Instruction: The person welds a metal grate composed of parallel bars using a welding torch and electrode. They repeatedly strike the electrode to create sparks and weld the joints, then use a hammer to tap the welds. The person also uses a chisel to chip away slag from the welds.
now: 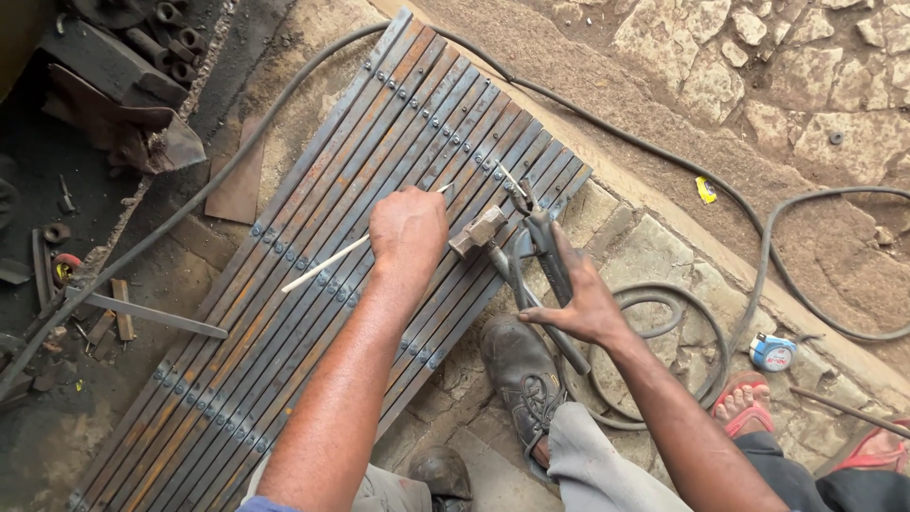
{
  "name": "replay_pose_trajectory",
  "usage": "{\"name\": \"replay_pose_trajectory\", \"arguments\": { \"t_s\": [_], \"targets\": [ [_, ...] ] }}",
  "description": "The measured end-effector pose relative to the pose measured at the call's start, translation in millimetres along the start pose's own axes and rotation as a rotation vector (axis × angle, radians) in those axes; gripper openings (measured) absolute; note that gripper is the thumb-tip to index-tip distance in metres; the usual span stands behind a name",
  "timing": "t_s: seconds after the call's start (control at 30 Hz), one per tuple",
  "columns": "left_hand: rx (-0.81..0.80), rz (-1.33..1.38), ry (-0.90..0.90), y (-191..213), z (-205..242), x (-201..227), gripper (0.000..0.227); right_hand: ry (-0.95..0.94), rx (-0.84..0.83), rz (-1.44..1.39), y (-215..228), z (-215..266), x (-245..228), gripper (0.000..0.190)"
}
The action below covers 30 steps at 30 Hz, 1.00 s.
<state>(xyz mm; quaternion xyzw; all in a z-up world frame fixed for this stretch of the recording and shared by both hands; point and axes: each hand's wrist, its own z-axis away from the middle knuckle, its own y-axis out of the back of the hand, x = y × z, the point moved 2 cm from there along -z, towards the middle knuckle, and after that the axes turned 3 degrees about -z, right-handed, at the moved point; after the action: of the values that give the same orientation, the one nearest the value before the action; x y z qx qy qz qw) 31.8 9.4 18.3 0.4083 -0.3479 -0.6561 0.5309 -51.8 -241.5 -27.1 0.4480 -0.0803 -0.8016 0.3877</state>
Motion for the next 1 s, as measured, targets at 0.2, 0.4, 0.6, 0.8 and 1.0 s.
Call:
{"name": "replay_pose_trajectory", "arguments": {
  "t_s": [0.2,0.4,0.6,0.8,1.0],
  "targets": [
    [0.029,0.002,0.002,1,-1,0,0.022,0.017,-0.021,0.162,-5,-13,-2,0.140],
    [0.050,-0.012,-0.005,-3,-2,1,0.023,0.016,-0.028,0.224,-3,-21,-11,0.136],
    [0.250,0.115,-0.062,-18,3,-2,0.015,0.123,-0.009,0.228,5,-17,-26,0.135],
    [0.452,0.120,-0.139,-22,8,-7,0.011,0.264,0.071,0.173,8,-15,-31,0.132],
    [0.254,0.156,-0.041,-23,-9,-2,0.016,0.219,0.053,0.223,9,-17,-31,0.134]
  ]
}}
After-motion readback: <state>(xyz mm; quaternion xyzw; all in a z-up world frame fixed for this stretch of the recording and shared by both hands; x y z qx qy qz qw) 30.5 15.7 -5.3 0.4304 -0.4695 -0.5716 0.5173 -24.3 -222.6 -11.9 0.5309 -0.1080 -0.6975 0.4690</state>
